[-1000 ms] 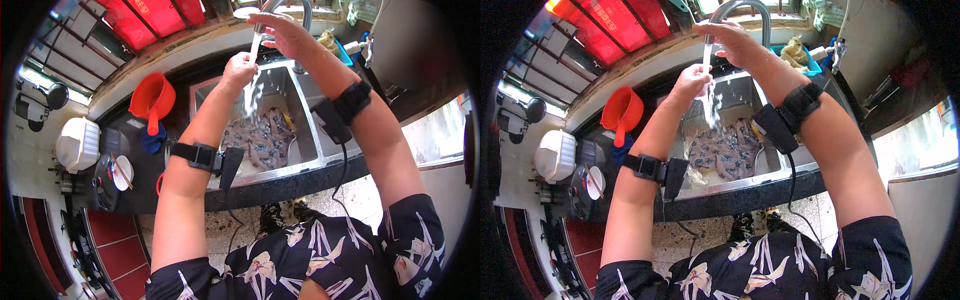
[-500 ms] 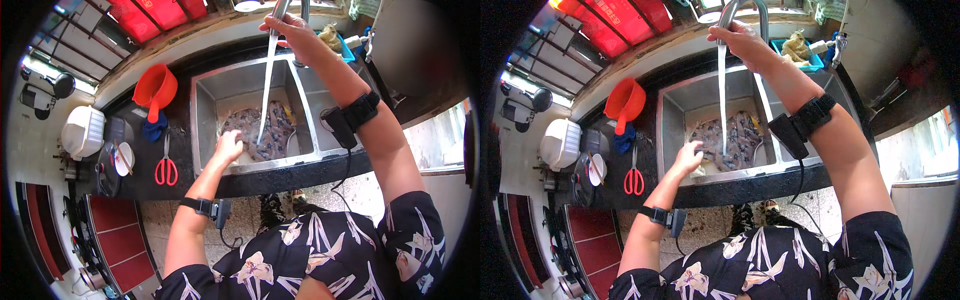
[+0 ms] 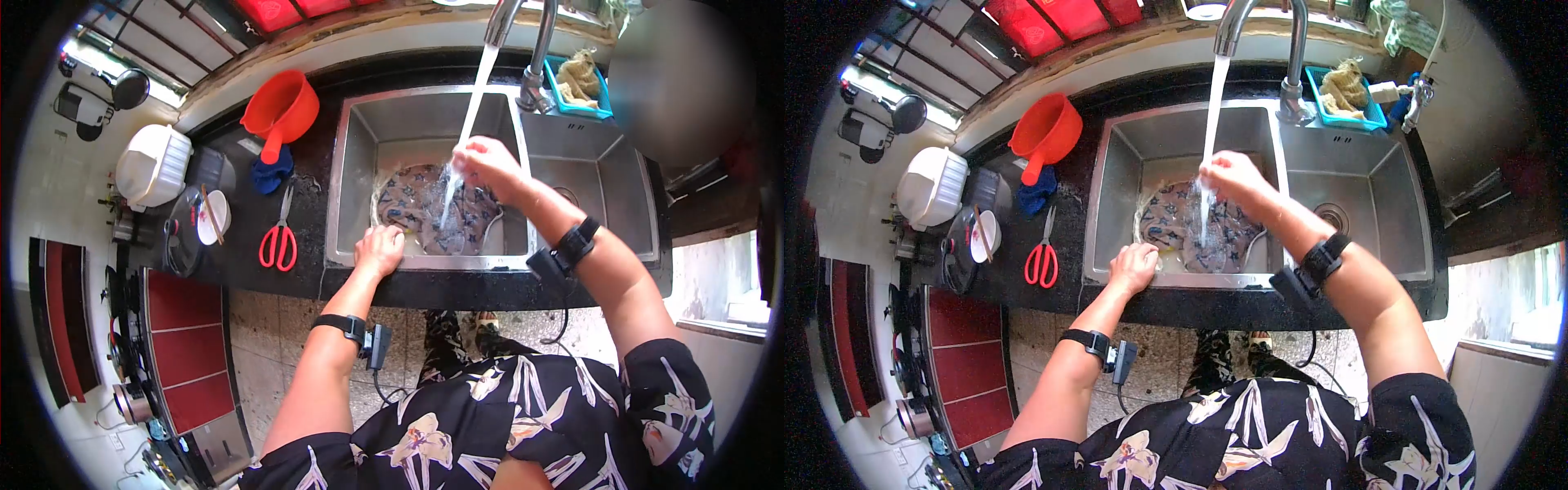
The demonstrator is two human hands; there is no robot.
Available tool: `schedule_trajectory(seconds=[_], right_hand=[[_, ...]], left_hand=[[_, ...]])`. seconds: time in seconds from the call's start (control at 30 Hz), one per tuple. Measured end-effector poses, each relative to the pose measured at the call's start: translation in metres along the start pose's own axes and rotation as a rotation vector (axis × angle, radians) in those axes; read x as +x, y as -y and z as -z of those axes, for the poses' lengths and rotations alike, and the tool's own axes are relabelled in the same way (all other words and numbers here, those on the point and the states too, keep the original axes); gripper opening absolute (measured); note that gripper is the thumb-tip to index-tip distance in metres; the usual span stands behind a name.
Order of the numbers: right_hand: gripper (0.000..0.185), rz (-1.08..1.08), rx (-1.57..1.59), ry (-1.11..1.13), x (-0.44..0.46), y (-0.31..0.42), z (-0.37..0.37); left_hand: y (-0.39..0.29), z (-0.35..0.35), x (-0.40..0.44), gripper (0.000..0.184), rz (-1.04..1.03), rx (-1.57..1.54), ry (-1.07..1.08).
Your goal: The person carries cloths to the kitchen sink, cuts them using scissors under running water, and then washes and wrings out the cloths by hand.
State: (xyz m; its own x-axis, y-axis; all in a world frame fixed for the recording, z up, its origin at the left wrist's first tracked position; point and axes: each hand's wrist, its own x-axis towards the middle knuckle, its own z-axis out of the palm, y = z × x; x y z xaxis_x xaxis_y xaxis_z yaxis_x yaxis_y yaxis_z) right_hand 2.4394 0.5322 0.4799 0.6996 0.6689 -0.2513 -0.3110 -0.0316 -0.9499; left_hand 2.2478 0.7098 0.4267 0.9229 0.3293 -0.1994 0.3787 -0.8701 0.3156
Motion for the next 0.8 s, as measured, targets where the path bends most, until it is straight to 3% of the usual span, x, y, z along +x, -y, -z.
schedule_trajectory(seconds=[0.2,0.4,0.53,0.6,0.63,0.67,0.73,0.8], right_hand=[[0.024,-0.269,-0.206,0.088,-0.018,-0.054,-0.008],[0.025,-0.245,-0.291,0.124,-0.016,-0.047,-0.014],[0.021,-0.225,-0.022,0.009,-0.005,-0.034,-0.022],[0.02,-0.062,-0.139,0.115,0.005,-0.041,-0.01],[0.02,0.053,-0.554,0.085,0.005,-0.042,-0.007],[0.02,0.056,-0.557,0.088,0.0,-0.044,-0.001],[0.018,0.388,-1.273,0.035,-0.021,-0.052,0.016],[0.017,0.525,-1.428,0.032,-0.037,-0.063,0.037]], left_hand=[[0.002,-0.008,0.002,0.023,0.015,-0.012,-0.089],[0.002,-0.007,0.001,0.019,-0.016,-0.058,-0.142],[-0.001,-0.006,0.001,0.02,0.035,-0.095,-0.12],[-0.001,-0.005,0.0,0.02,0.046,-0.114,-0.137],[-0.001,-0.005,0.0,0.021,0.046,-0.106,-0.15],[-0.002,-0.006,0.0,0.022,0.044,-0.099,-0.164],[-0.001,-0.007,0.0,0.022,0.054,-0.079,-0.152],[-0.001,-0.006,0.001,0.023,0.066,-0.06,-0.142]])
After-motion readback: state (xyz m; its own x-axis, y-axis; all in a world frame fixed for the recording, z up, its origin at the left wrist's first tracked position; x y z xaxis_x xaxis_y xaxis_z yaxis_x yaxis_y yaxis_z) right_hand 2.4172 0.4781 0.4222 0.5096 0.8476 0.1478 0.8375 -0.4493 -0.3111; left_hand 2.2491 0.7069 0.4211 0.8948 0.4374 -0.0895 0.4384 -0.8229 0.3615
